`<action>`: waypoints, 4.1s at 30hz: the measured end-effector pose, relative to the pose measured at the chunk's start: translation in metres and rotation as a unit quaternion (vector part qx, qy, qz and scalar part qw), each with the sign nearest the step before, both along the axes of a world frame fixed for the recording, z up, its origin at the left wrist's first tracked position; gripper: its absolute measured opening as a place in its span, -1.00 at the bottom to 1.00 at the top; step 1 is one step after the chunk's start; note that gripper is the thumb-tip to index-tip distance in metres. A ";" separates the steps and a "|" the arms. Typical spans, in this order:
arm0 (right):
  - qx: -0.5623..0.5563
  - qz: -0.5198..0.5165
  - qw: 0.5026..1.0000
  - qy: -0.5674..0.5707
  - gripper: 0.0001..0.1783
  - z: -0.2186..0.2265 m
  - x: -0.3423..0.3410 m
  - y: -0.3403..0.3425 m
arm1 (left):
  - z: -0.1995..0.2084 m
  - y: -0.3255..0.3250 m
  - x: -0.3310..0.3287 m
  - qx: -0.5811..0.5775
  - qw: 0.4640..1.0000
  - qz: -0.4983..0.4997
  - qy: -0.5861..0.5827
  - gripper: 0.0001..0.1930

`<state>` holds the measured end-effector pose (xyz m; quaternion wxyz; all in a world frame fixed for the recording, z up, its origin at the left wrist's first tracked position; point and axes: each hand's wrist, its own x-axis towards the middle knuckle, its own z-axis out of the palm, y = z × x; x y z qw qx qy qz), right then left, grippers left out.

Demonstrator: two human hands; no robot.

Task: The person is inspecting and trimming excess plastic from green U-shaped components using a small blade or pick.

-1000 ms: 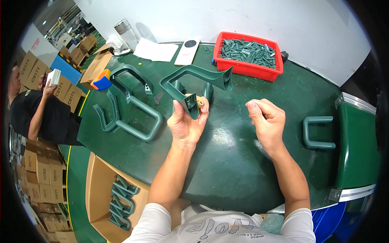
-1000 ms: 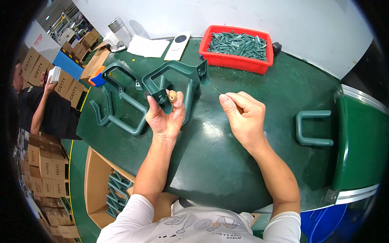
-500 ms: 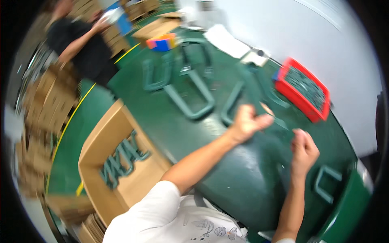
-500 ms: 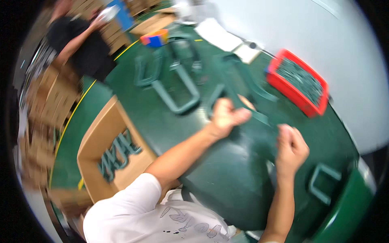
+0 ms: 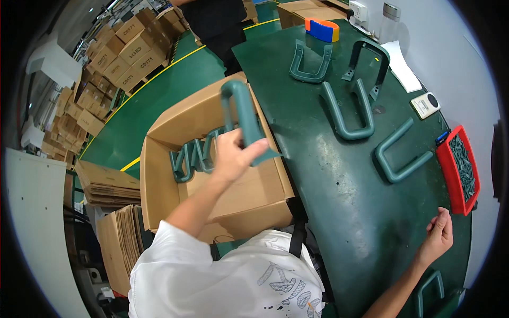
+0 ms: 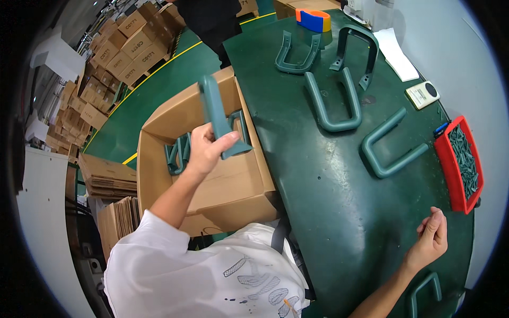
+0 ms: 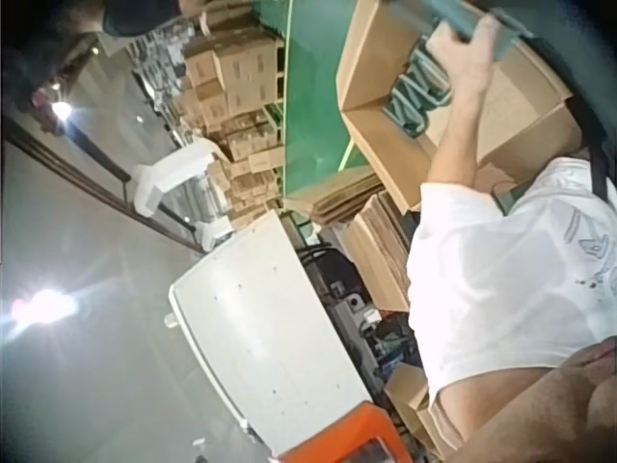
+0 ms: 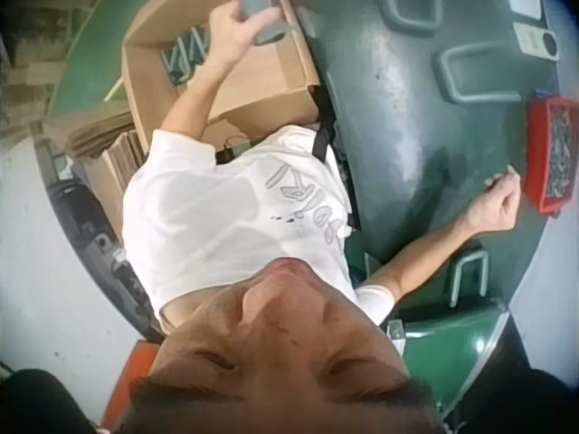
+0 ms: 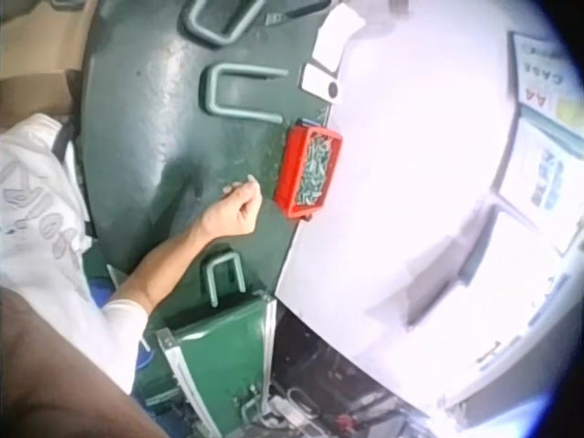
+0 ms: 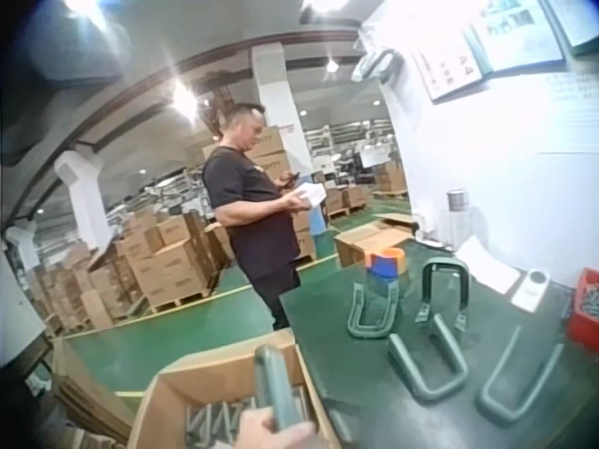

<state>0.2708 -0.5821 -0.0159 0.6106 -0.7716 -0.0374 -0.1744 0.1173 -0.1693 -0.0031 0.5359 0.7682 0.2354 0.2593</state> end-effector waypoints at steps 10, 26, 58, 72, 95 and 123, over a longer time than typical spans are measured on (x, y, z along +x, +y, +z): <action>-0.012 0.028 1.000 -0.007 -0.70 0.005 -0.006 0.009 | -0.106 0.030 -0.071 0.349 0.722 -0.209 0.559 -0.72; -0.108 0.043 0.991 -0.068 -0.75 0.006 0.000 0.001 | -0.187 0.057 -0.054 0.506 0.754 -0.297 0.295 -0.80; -0.566 -0.317 0.736 0.192 -0.59 -0.038 -0.058 -0.165 | -0.031 -0.196 0.163 0.213 0.797 -0.358 -0.437 -0.75; -0.602 -0.363 0.655 0.275 -0.56 -0.017 -0.073 -0.170 | -0.002 -0.300 0.190 0.022 0.807 -0.404 -0.429 -0.84; 0.238 -0.038 0.957 -0.161 -0.48 0.048 0.002 -0.018 | 0.012 -0.282 0.211 -0.557 0.675 -0.482 -0.028 -0.54; 0.195 -0.062 0.979 0.017 -0.66 -0.005 0.009 0.019 | 0.014 -0.287 0.168 -0.084 0.873 -0.339 -0.340 -0.64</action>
